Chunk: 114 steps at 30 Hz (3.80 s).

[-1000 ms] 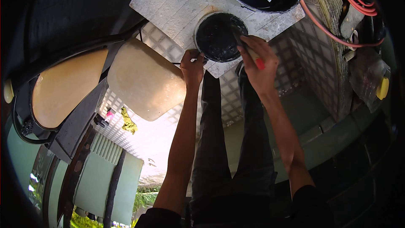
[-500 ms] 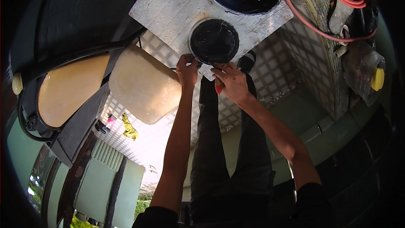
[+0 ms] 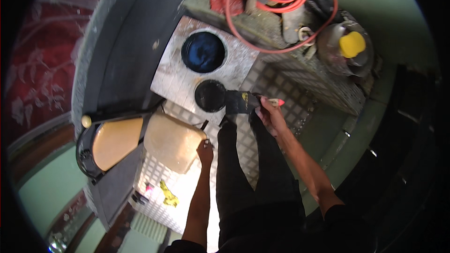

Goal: The recorder is painting the dark ceiling panels using black paint and a paintbrush.

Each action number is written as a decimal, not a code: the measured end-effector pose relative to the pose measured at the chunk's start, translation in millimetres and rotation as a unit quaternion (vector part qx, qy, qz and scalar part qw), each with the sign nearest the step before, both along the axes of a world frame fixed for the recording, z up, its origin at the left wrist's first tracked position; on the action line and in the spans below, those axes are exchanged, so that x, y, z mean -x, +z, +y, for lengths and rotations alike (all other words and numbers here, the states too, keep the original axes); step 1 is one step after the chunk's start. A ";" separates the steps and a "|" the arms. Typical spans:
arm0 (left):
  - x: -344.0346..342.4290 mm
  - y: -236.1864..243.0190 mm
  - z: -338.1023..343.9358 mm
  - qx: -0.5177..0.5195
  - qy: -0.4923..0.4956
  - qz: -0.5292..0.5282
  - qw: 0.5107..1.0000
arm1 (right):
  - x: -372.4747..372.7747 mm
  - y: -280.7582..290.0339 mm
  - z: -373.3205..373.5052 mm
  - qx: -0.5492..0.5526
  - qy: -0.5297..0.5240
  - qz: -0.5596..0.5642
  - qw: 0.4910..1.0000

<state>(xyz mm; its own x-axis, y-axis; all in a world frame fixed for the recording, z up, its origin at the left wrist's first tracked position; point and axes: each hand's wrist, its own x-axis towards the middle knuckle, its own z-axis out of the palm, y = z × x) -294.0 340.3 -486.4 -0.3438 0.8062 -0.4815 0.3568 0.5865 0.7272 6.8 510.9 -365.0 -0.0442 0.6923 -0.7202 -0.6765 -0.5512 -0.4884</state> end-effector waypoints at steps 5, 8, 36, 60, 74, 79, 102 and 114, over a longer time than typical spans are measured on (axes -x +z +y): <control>9.5 38.9 -36.5 0.010 -0.126 0.085 0.988 | -83.6 89.4 -49.6 -0.012 -0.134 0.023 0.991; 36.7 63.2 -31.6 0.049 -0.138 0.023 0.989 | -102.8 117.8 -93.7 -0.049 -0.214 0.037 0.975; -299.6 332.7 112.4 -0.329 -0.537 -0.091 0.772 | -141.7 198.1 -320.0 -0.020 -0.666 -0.003 0.746; -590.9 440.8 135.8 -0.349 -0.731 -0.190 0.554 | -255.6 275.5 -306.3 -0.150 -0.798 -0.027 0.583; -870.2 465.7 230.7 -0.254 -0.741 -0.391 0.484 | -321.7 364.5 -239.1 -0.085 -0.912 -0.319 0.242; -925.9 481.6 213.5 -0.301 -0.755 -0.391 0.431 | -348.7 410.4 -237.4 0.045 -0.888 -0.431 0.153; -948.3 465.1 217.0 -0.248 -0.797 -0.414 0.364 | -542.0 404.5 -63.4 0.344 -0.554 -0.759 -0.002; -940.5 472.3 205.9 -0.144 -0.836 -0.392 0.356 | -465.8 396.5 -175.2 0.319 -0.581 -0.748 0.030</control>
